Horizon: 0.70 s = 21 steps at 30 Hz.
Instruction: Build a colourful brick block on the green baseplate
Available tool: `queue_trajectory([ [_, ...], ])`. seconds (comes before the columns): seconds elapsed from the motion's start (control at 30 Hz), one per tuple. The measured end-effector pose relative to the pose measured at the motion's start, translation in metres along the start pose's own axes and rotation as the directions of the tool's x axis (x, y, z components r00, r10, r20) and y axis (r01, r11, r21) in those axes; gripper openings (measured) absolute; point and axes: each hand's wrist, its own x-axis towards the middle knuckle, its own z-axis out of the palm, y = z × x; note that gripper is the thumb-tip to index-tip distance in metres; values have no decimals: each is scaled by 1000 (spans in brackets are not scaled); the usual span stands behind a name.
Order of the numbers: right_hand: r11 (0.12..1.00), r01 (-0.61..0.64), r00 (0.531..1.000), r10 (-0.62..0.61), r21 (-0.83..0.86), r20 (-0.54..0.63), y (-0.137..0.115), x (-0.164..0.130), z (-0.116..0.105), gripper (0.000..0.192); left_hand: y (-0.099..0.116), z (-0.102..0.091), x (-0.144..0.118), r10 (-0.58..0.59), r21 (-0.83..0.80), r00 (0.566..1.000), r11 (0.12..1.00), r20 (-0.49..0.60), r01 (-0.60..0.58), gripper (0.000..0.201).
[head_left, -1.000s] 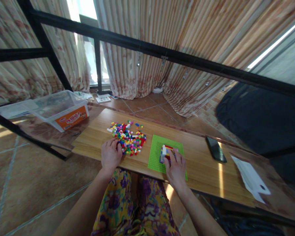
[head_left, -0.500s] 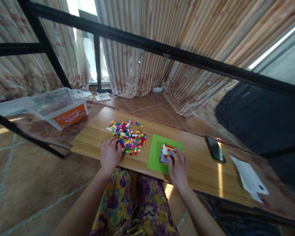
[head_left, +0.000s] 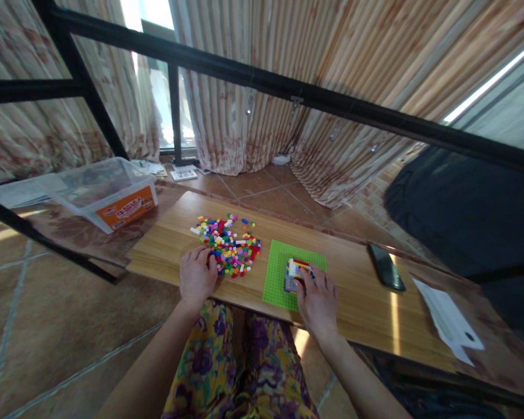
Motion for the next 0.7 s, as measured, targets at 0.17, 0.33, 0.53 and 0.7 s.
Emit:
queue_trajectory([
  [0.17, 992, 105, 993, -102, -67, 53, -2, 5, -2, 36, -1, 1, 0, 4, 9, 1000, 1000, 6, -4, 28],
  [0.33, 986, 161, 985, -156, -55, 78, -1, 8, -3, 35, -2, 2, 0, 14, 21, 1000, 1000, -13, -13, 28],
  [0.53, 993, 103, 993, -106, 58, 45, 14, 7, -3, 36, 0, -1, -1, 12, 3, 1000, 1000, -1, -12, 28],
  [0.7, 986, 83, 996, -86, 142, 15, 18, 11, 5, 39, 0, -2, -1, 11, 2, 1000, 1000, 0, -11, 28],
])
